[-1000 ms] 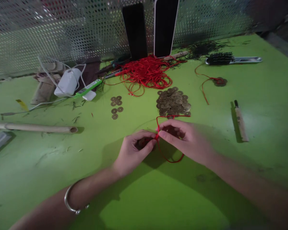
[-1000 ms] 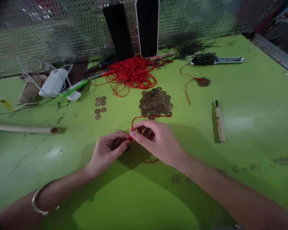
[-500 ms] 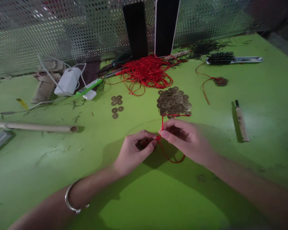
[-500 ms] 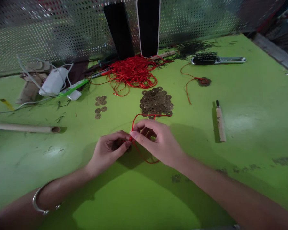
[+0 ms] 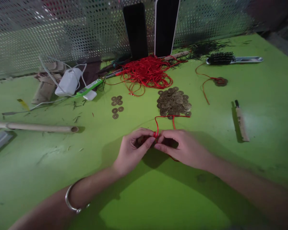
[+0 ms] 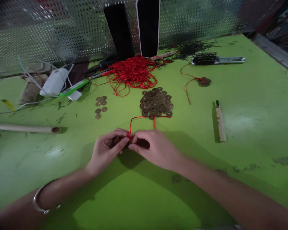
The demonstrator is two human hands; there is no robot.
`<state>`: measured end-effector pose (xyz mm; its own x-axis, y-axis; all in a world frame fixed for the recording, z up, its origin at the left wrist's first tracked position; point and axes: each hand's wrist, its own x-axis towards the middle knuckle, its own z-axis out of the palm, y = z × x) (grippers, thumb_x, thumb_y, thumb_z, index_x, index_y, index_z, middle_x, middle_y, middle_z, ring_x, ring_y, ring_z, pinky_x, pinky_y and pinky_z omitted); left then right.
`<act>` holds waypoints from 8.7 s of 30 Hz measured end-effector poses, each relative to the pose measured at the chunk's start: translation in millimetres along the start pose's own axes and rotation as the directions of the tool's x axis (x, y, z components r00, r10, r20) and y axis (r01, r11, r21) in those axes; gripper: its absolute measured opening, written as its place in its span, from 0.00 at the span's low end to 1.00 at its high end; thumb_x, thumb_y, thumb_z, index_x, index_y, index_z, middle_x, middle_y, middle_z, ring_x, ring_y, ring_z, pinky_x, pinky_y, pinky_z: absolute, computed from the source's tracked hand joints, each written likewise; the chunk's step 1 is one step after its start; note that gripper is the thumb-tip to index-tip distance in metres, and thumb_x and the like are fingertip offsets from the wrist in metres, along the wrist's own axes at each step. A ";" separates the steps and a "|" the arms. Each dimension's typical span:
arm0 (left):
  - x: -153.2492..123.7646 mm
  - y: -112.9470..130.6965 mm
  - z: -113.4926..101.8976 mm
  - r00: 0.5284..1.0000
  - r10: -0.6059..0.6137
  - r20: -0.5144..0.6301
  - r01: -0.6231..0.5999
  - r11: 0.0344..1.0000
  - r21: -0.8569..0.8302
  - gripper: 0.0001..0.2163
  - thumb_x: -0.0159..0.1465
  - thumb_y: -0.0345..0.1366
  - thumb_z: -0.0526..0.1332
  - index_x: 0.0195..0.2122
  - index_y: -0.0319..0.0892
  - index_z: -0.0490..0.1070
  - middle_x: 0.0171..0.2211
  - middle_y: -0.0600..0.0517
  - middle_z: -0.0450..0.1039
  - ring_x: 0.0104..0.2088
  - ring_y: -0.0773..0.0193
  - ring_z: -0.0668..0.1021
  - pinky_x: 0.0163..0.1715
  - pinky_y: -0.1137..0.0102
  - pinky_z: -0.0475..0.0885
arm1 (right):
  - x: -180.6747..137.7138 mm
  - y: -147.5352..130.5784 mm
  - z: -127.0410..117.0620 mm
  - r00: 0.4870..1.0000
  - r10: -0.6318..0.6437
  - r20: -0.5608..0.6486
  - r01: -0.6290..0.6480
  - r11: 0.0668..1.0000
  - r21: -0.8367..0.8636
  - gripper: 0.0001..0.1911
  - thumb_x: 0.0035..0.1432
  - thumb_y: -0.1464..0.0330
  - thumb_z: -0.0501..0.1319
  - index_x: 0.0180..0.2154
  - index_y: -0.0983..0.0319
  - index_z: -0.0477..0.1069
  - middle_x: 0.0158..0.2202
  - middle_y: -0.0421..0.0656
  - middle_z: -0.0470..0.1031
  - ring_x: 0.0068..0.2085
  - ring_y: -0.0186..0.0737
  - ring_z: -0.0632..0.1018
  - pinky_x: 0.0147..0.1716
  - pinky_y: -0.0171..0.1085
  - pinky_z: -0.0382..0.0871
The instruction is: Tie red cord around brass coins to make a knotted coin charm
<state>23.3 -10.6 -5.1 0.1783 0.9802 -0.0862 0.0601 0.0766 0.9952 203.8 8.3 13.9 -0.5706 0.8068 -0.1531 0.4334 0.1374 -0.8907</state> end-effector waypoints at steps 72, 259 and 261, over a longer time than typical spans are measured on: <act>-5.8 -7.5 -14.9 0.582 0.740 0.337 -0.758 0.342 0.555 0.14 0.54 0.21 0.63 0.38 0.46 0.68 0.37 0.51 0.79 0.33 0.62 0.79 0.29 0.69 0.75 | -6.6 -2.3 -1.0 0.986 0.065 0.153 -0.096 0.974 0.204 0.15 0.64 0.59 0.49 0.28 0.61 0.61 0.23 0.37 0.62 0.24 0.32 0.63 0.23 0.33 0.54; 9.2 -0.2 -2.6 1.000 0.023 0.016 -0.028 0.910 0.414 0.03 0.54 0.30 0.59 0.26 0.38 0.71 0.21 0.55 0.69 0.22 0.71 0.68 0.23 0.77 0.62 | -17.1 14.3 12.7 0.996 -0.065 -0.054 0.076 0.969 0.235 0.23 0.54 0.73 0.61 0.52 0.56 0.61 0.27 0.34 0.75 0.29 0.32 0.76 0.32 0.32 0.70; 9.4 0.3 -3.1 1.000 0.000 0.026 -0.010 0.919 0.394 0.03 0.55 0.30 0.59 0.27 0.38 0.71 0.21 0.55 0.70 0.22 0.71 0.69 0.23 0.77 0.63 | -18.2 13.6 13.2 0.997 -0.063 -0.034 0.069 0.973 0.221 0.25 0.54 0.73 0.61 0.53 0.55 0.59 0.26 0.34 0.74 0.29 0.32 0.75 0.32 0.32 0.70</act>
<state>22.0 -0.8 -5.4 0.2041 0.9750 -0.0877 0.4404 -0.0114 0.8977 210.9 -12.1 -1.0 -0.5724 0.8159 -0.0819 0.2278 0.0623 -0.9717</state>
